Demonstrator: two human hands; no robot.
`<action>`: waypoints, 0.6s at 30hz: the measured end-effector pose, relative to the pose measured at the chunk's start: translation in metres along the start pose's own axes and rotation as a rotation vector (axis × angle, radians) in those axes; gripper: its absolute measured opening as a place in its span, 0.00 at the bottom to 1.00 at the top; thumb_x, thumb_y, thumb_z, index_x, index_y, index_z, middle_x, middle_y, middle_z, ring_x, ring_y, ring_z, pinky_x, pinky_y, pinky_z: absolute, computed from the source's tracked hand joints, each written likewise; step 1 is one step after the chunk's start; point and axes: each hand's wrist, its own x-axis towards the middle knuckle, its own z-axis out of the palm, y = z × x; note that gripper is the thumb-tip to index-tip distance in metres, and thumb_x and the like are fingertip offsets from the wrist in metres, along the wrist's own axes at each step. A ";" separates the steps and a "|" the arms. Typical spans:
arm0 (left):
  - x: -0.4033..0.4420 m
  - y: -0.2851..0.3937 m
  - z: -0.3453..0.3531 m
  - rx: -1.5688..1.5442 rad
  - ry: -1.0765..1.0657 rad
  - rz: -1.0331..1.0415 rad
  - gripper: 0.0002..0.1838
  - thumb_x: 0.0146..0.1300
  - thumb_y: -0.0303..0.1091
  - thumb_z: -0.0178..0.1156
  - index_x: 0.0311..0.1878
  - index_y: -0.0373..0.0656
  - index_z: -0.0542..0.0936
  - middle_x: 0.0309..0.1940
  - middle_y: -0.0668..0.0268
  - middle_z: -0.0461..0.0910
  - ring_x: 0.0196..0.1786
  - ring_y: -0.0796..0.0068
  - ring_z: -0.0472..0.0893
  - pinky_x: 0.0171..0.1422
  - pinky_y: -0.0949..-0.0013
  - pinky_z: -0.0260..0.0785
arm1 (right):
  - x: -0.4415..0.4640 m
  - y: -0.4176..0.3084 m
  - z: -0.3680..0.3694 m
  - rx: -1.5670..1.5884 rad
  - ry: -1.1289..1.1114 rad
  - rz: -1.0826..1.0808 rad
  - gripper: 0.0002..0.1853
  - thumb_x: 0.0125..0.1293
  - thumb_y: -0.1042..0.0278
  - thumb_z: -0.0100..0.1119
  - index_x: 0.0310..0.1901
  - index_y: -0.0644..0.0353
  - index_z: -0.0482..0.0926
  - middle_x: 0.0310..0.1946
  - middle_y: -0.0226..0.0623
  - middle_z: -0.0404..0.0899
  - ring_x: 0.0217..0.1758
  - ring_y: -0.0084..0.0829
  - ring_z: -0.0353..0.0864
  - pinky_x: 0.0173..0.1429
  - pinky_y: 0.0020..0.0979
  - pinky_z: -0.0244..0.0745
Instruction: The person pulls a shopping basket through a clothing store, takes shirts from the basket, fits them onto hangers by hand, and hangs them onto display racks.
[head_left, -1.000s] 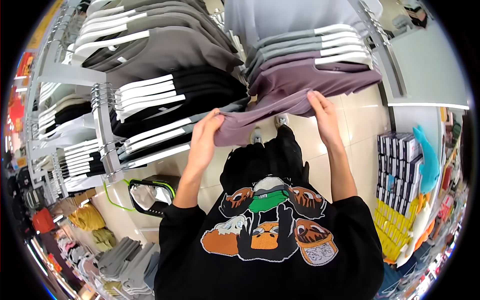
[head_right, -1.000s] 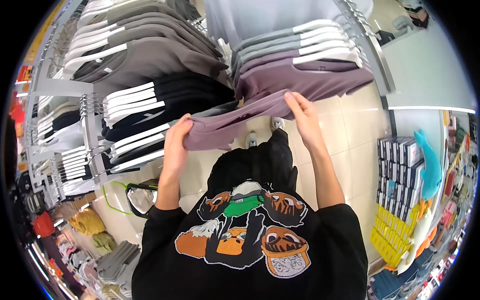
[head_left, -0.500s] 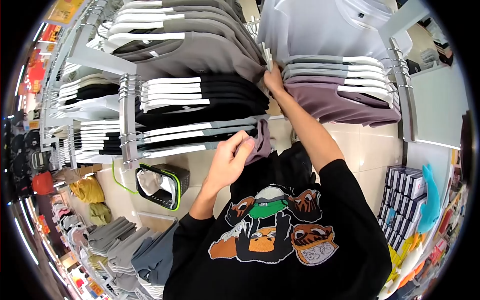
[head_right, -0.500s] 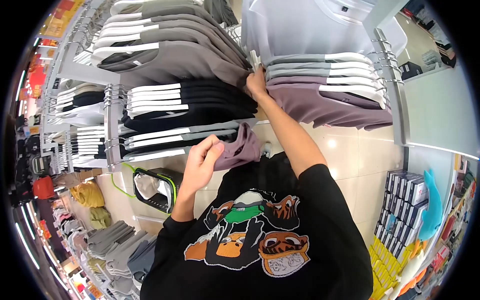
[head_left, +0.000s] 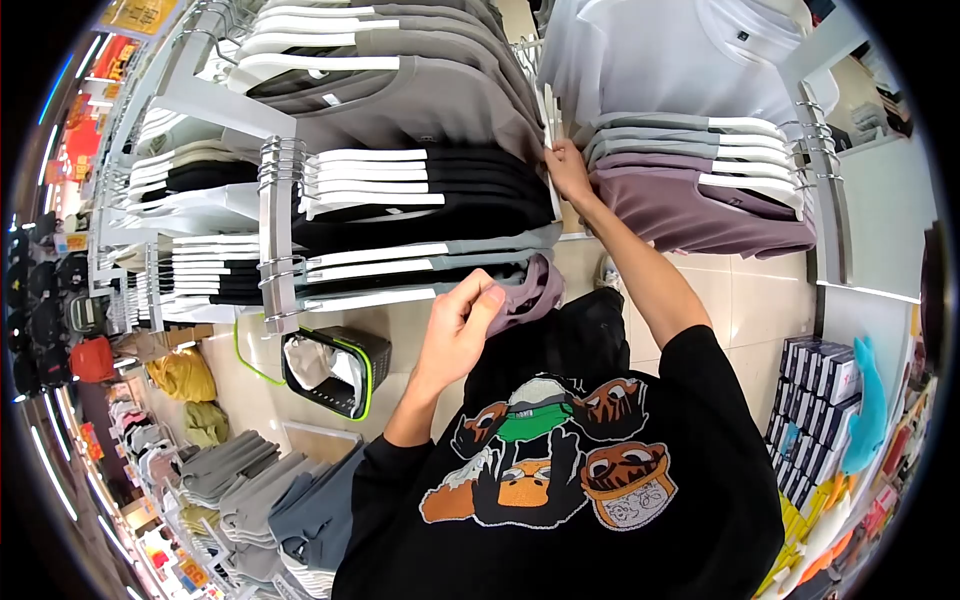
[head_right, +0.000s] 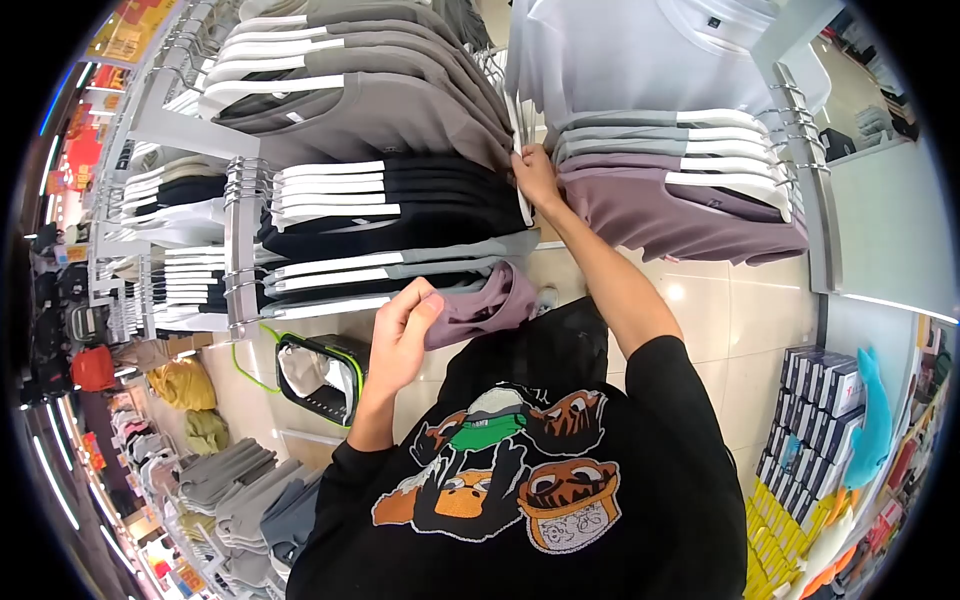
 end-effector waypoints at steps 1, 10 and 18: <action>-0.001 0.001 -0.001 -0.003 -0.005 0.005 0.13 0.76 0.34 0.55 0.34 0.37 0.72 0.19 0.74 0.62 0.27 0.87 0.60 0.29 0.75 0.54 | -0.014 -0.021 -0.001 0.257 -0.052 0.031 0.14 0.71 0.66 0.58 0.51 0.65 0.71 0.26 0.37 0.80 0.27 0.28 0.79 0.31 0.30 0.72; 0.015 0.008 -0.004 0.438 0.205 0.600 0.05 0.61 0.24 0.68 0.37 0.34 0.82 0.35 0.62 0.77 0.37 0.62 0.74 0.37 0.65 0.68 | -0.137 -0.113 -0.045 0.517 -0.186 0.004 0.12 0.77 0.63 0.58 0.48 0.60 0.66 0.22 0.23 0.69 0.22 0.14 0.63 0.26 0.21 0.57; 0.022 0.008 -0.002 0.107 0.078 0.335 0.09 0.74 0.28 0.57 0.45 0.29 0.79 0.37 0.62 0.76 0.35 0.75 0.73 0.44 0.73 0.67 | -0.255 -0.082 -0.141 0.070 0.022 0.023 0.07 0.75 0.68 0.60 0.48 0.62 0.76 0.27 0.23 0.76 0.29 0.12 0.68 0.34 0.21 0.62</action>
